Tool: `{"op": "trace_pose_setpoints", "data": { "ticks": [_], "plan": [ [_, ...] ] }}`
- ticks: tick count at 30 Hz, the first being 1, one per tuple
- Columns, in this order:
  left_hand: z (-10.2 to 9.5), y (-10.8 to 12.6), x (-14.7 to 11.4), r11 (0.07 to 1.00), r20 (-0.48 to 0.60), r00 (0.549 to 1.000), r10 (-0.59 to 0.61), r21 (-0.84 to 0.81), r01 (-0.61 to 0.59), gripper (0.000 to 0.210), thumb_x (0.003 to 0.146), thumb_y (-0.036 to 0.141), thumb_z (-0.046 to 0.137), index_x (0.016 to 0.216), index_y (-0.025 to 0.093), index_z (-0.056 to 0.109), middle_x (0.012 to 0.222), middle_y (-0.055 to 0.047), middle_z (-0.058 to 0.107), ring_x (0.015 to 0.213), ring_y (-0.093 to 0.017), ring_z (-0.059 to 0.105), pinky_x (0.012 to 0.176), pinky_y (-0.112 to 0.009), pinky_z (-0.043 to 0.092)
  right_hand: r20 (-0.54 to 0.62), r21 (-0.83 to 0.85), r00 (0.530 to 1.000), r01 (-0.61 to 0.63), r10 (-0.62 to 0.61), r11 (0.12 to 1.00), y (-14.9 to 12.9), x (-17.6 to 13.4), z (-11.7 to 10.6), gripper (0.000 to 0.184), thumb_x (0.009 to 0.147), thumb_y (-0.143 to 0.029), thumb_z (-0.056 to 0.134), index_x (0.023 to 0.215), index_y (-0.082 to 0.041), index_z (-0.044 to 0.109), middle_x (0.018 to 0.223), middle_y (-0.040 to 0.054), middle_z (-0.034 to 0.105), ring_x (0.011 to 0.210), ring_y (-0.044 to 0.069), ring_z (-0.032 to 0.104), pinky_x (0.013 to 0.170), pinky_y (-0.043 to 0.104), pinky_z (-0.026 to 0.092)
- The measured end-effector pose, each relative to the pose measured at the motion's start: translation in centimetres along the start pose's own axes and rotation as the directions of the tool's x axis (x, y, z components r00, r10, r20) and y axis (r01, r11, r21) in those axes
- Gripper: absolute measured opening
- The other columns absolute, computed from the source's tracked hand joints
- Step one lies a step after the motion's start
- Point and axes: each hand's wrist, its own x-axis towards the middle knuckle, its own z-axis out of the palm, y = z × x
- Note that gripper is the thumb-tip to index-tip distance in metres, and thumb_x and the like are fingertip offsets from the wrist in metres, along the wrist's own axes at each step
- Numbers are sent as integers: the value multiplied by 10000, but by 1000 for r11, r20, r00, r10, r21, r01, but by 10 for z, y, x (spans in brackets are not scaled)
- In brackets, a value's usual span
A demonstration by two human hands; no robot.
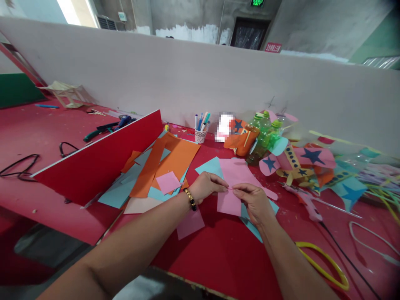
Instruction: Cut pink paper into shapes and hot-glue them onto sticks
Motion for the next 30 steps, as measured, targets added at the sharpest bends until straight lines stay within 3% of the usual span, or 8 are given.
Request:
{"op": "trace_pose_setpoints", "data": {
  "ticks": [8, 12, 22, 26, 30],
  "plan": [
    [2, 0, 0, 1000, -38, 999, -2, -1, 2, 239, 505, 210, 788, 711, 121, 707, 616, -9, 635, 570, -87, 528, 568, -218, 396, -7, -36, 1000, 20, -20, 999, 2, -1, -1, 215, 544, -264, 802, 744, -213, 742, 674, 3, 692, 651, 138, 578, 639, 265, 448],
    [2, -2, 0, 999, -51, 998, 35, 28, -33, 226, 517, 200, 784, 714, 121, 707, 625, -8, 639, 602, -98, 550, 622, -236, 434, -5, -32, 999, -47, 46, 998, -1, -2, 0, 314, 519, -297, 817, 804, -194, 735, 658, 11, 690, 627, 142, 586, 615, 270, 453],
    [2, 0, -1, 975, -57, 992, 113, 198, -100, 229, 545, 211, 769, 749, 118, 719, 645, -19, 650, 606, -107, 554, 604, -219, 445, -18, -82, 997, -77, 76, 994, -2, -2, 0, 234, 526, -328, 804, 653, -168, 690, 570, -12, 626, 536, 111, 521, 532, 243, 414],
    [0, 0, -1, 972, -26, 996, 81, 224, -74, 251, 559, 264, 769, 761, 123, 723, 668, -27, 665, 606, -109, 551, 590, -215, 435, 5, -188, 1000, 2, -1, 982, -1, -2, -3, 214, 596, -343, 766, 689, -165, 692, 583, -9, 626, 548, 113, 517, 530, 239, 404],
    [-1, 1, -2, 975, 8, 1000, 19, 223, -21, 283, 597, 323, 750, 794, 122, 728, 655, -25, 653, 539, -86, 496, 517, -207, 405, 5, -225, 1000, 4, -3, 974, -3, -2, -5, 219, 623, -357, 746, 708, -162, 698, 594, -3, 632, 557, 119, 520, 525, 240, 408]
  ]
}}
